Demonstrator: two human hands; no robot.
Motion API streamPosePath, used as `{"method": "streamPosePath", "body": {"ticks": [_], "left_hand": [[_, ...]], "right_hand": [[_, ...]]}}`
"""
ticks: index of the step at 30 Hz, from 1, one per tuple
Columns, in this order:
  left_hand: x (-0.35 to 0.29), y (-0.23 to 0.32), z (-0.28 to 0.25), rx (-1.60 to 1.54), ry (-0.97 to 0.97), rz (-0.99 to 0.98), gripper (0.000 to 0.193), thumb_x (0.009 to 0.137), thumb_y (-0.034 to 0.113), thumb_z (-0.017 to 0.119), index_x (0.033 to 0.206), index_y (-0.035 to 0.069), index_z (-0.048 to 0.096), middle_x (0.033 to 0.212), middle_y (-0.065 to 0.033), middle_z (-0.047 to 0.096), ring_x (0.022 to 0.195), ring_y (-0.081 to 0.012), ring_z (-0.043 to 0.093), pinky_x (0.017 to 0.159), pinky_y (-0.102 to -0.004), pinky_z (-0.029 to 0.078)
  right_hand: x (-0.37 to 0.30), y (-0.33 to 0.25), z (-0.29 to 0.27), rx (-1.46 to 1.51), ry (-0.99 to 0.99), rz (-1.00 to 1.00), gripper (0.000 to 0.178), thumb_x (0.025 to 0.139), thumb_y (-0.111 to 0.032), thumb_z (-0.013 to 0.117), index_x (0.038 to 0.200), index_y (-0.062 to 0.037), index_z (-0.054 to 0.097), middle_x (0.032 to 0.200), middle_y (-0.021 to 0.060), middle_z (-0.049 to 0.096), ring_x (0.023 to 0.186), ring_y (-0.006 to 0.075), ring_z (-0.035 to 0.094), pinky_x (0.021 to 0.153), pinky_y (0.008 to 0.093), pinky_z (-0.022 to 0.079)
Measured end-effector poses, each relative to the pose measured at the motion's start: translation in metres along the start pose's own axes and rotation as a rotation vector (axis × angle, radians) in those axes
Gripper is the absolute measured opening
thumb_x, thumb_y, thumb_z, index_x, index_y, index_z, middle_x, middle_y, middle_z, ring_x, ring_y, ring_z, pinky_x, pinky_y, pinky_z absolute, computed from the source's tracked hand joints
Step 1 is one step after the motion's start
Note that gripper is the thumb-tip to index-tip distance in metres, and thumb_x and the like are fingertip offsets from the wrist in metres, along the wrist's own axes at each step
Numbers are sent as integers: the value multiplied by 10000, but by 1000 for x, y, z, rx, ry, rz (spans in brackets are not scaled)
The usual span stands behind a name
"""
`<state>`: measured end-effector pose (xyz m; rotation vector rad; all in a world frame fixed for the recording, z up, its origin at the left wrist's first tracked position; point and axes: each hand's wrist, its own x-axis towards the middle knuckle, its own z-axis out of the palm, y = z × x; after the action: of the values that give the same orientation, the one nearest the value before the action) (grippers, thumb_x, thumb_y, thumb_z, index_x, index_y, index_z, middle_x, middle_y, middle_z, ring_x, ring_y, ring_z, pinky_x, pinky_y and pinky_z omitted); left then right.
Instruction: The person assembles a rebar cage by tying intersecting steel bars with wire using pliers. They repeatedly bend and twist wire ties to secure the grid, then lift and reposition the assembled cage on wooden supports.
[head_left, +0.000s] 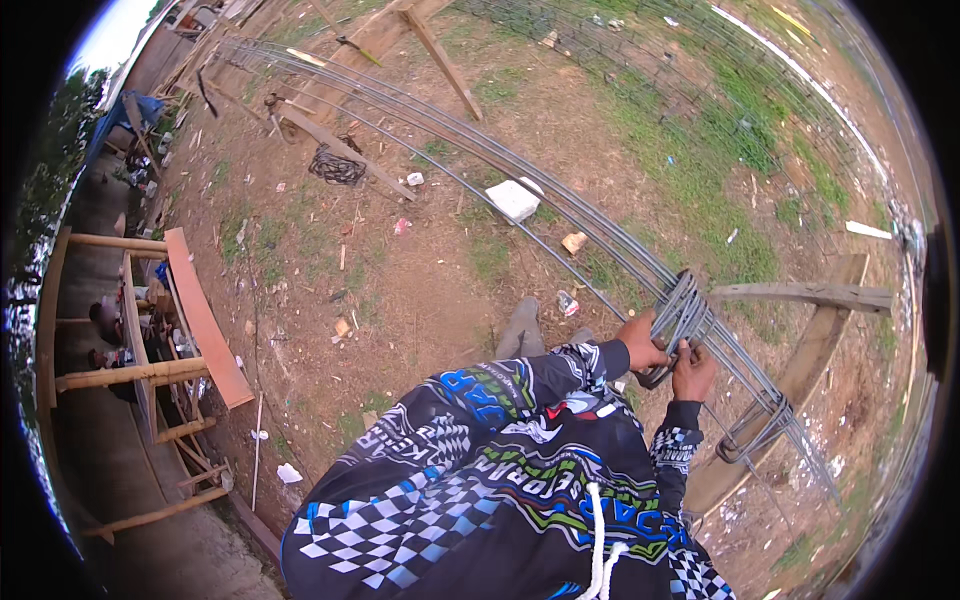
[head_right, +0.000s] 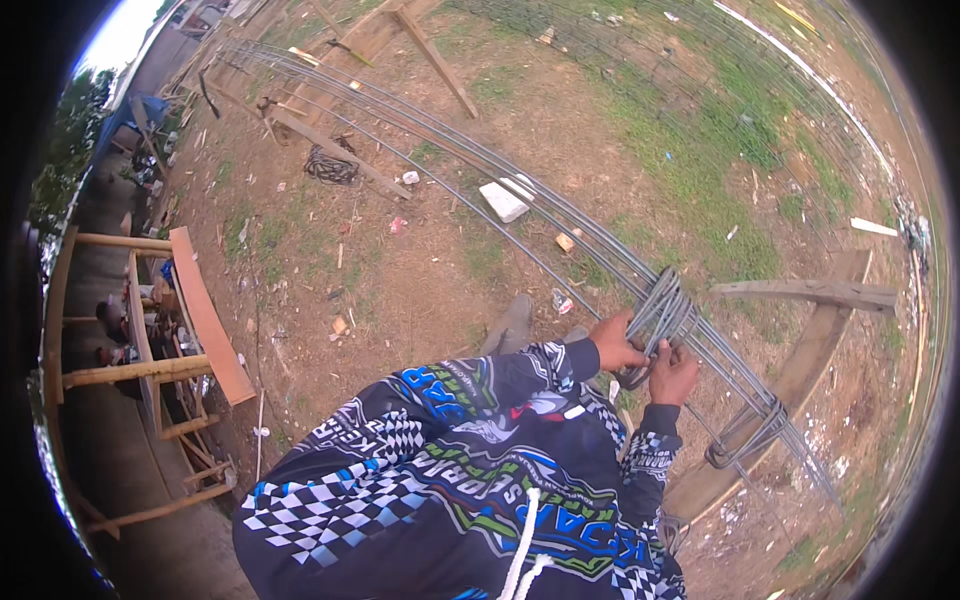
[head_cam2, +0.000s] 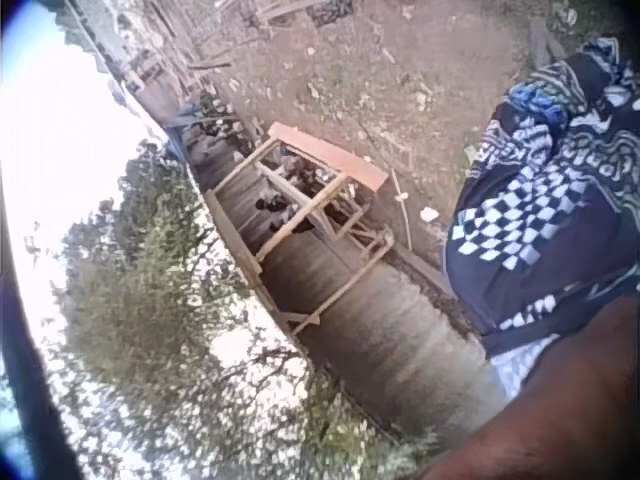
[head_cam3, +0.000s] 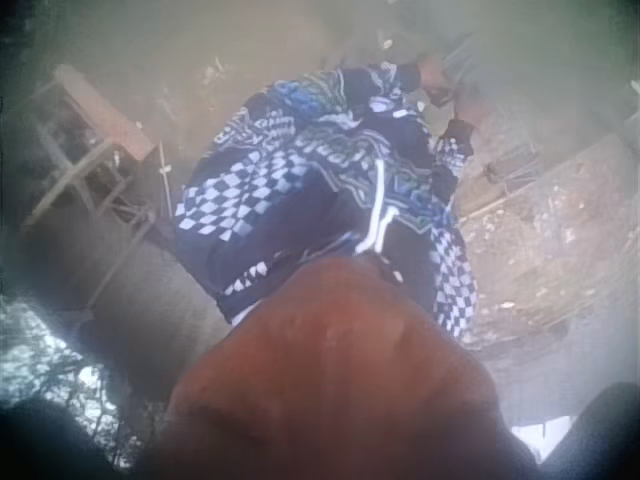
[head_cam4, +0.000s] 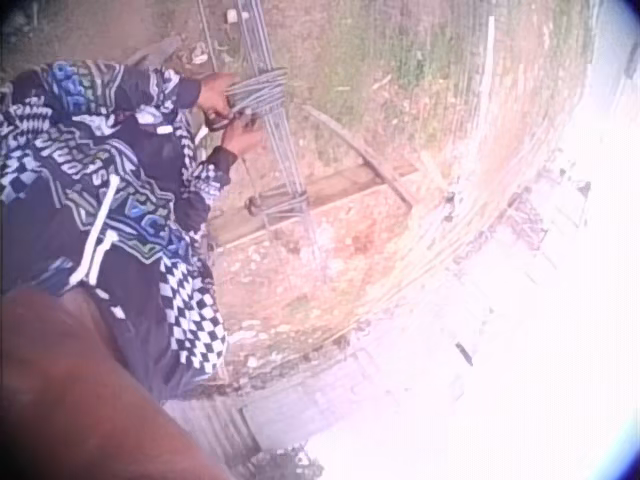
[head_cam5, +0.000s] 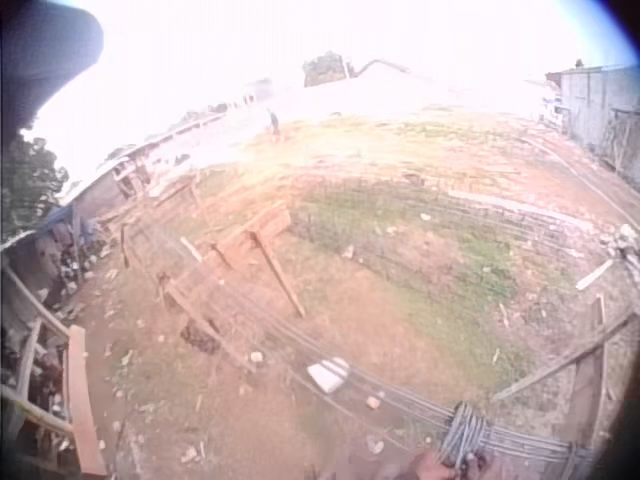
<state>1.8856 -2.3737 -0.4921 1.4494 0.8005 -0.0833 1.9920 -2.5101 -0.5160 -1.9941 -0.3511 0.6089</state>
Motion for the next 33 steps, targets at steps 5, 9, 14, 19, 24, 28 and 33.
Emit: {"method": "streamPosePath", "body": {"ticks": [5, 9, 14, 19, 24, 28, 33], "left_hand": [[6, -4, -29, -230, -23, -27, 509, 650, -32, 815, 1015, -20, 460, 737, -75, 619, 637, -164, 657, 528, -301, 552], [14, -15, -26, -93, -42, 56, 486, 657, -31, 812, 1003, -26, 471, 751, -65, 615, 663, -158, 660, 545, -295, 545], [18, -34, -21, 107, 111, 155, 349, 806, 119, 734, 1020, -50, 516, 821, -108, 637, 669, -186, 679, 552, -316, 530], [10, -21, -24, -116, 10, 10, 310, 910, 156, 655, 1096, -68, 545, 892, -118, 638, 712, -202, 697, 576, -298, 561], [8, -12, -29, -5, -79, 17, 338, 899, 164, 675, 1104, -61, 527, 905, -129, 632, 750, -222, 697, 561, -308, 577], [10, -15, -28, -46, -92, 25, 344, 889, 122, 677, 1121, -67, 507, 927, -152, 634, 824, -244, 694, 573, -327, 603], [11, -23, -28, -92, -76, 62, 248, 894, 53, 629, 1077, -86, 535, 954, -172, 650, 851, -239, 689, 621, -336, 619]], "right_hand": [[0, -24, -13, -304, -37, 57, 279, 895, -266, 623, 983, -14, 704, 805, 142, 721, 729, 257, 699, 671, 371, 509], [-18, -19, -11, -444, 247, -82, 319, 870, -336, 662, 819, -21, 670, 710, 144, 687, 683, 324, 670, 642, 411, 497], [-49, -15, -12, -549, 88, 141, 430, 860, -444, 665, 822, -15, 678, 703, 174, 675, 714, 355, 660, 682, 430, 501], [-63, 35, 3, -6, -168, 276, 463, 885, -430, 671, 1028, 10, 689, 873, 121, 702, 823, 231, 659, 780, 356, 500], [-64, 44, 12, 541, -240, 317, 298, 879, -249, 728, 1054, -24, 645, 981, 45, 681, 895, 142, 619, 853, 305, 471], [-75, 36, 27, 665, -146, 332, 284, 841, -186, 768, 1039, -32, 636, 938, 48, 680, 864, 130, 625, 826, 289, 471], [-72, 48, 29, 666, -176, 337, 285, 836, -182, 770, 1031, -22, 637, 924, 55, 682, 838, 131, 635, 784, 279, 481]]}}
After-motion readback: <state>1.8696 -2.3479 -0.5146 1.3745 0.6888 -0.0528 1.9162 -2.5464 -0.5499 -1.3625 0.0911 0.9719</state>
